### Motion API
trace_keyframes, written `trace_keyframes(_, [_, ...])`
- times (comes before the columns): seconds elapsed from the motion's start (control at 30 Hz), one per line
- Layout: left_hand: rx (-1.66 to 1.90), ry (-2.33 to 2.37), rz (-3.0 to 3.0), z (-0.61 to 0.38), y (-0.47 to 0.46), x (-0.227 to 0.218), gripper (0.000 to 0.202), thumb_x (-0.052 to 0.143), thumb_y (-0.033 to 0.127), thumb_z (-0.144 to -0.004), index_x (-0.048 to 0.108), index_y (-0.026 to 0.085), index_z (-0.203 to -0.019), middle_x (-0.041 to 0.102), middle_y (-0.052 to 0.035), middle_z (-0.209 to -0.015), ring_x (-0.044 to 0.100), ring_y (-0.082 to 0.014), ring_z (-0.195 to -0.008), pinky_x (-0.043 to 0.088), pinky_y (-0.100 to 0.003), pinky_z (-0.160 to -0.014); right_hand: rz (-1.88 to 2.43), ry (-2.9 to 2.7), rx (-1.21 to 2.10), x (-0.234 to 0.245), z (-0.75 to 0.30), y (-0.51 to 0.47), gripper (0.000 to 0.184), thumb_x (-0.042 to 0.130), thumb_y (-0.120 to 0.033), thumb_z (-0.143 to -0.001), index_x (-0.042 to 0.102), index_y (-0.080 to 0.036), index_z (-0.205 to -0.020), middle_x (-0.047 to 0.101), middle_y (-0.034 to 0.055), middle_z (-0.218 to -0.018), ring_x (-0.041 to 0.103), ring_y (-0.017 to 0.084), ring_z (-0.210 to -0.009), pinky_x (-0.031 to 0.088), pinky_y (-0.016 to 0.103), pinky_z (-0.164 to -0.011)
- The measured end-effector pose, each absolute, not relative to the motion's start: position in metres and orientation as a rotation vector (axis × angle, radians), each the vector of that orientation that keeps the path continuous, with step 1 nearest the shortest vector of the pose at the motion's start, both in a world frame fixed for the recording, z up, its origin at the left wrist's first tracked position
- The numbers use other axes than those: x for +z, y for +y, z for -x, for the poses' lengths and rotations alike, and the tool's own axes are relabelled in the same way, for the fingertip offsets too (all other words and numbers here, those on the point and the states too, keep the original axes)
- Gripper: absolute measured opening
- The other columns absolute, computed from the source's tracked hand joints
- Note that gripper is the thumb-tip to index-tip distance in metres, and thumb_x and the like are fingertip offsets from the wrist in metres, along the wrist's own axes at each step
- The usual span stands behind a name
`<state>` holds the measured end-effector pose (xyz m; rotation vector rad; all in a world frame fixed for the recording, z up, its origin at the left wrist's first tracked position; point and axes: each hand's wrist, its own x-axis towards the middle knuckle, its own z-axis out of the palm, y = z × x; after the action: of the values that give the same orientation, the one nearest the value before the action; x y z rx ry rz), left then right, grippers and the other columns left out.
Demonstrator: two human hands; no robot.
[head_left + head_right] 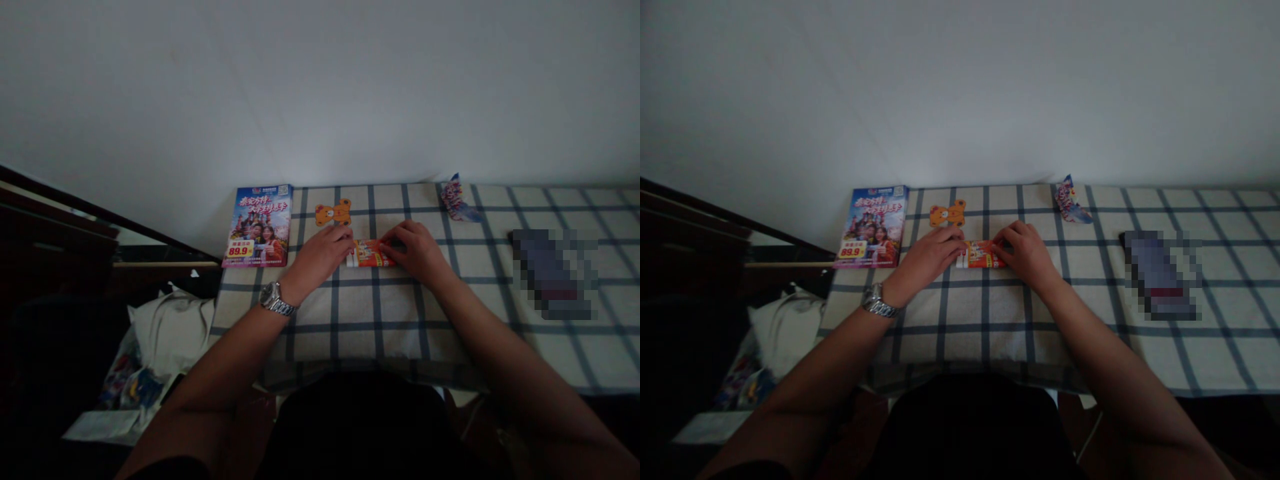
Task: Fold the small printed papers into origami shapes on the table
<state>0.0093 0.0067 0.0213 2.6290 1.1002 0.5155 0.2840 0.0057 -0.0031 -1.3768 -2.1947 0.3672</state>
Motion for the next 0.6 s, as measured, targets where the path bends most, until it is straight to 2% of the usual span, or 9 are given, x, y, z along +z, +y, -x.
trace_keyframes(0.17, [0.480,1.013,-2.626,-0.008,0.002,0.028,0.024,0.045,0.025,-0.113,0.068,0.020,-0.120,0.069,-0.0074,-0.124,0.065,-0.0228,-0.115,0.055,-0.040,-0.104,1.385,-2.202,0.341,-0.003,-0.282,0.005,0.005,0.075,-0.028,-0.096,0.075,-0.024,-0.098,0.070,0.0096,-0.100,0.064,0.030,-0.094,0.052,0.047,-0.088])
trace_keyframes(0.3, [0.429,1.095,-2.681,-0.011,-0.005,0.030,0.030,0.046,0.037,-0.114,0.067,0.016,-0.121,0.070,-0.0083,-0.120,0.067,-0.0232,-0.112,0.057,-0.040,-0.100,1.385,-2.216,0.321,-0.004,-0.282,0.005,0.004,0.075,-0.027,-0.096,0.075,-0.023,-0.097,0.070,0.0090,-0.099,0.064,0.030,-0.093,0.051,0.046,-0.087])
trace_keyframes(0.4, [0.349,1.149,-2.792,-0.014,-0.013,0.033,0.033,0.050,0.040,-0.113,0.067,0.014,-0.122,0.069,-0.0103,-0.125,0.067,-0.0253,-0.111,0.059,-0.040,-0.094,1.384,-2.219,0.308,-0.005,-0.282,0.005,0.006,0.076,-0.026,-0.096,0.075,-0.021,-0.098,0.070,0.0089,-0.099,0.064,0.030,-0.094,0.050,0.045,-0.087])
trace_keyframes(0.6, [0.310,1.166,-2.877,-0.020,-0.024,0.037,0.035,0.048,0.041,-0.113,0.064,0.021,-0.138,0.067,-0.0096,-0.124,0.065,-0.0248,-0.109,0.057,-0.038,-0.089,1.358,-2.223,0.288,-0.006,-0.282,0.005,0.006,0.073,-0.028,-0.098,0.074,-0.022,-0.096,0.069,0.0089,-0.098,0.063,0.029,-0.091,0.050,0.045,-0.086])
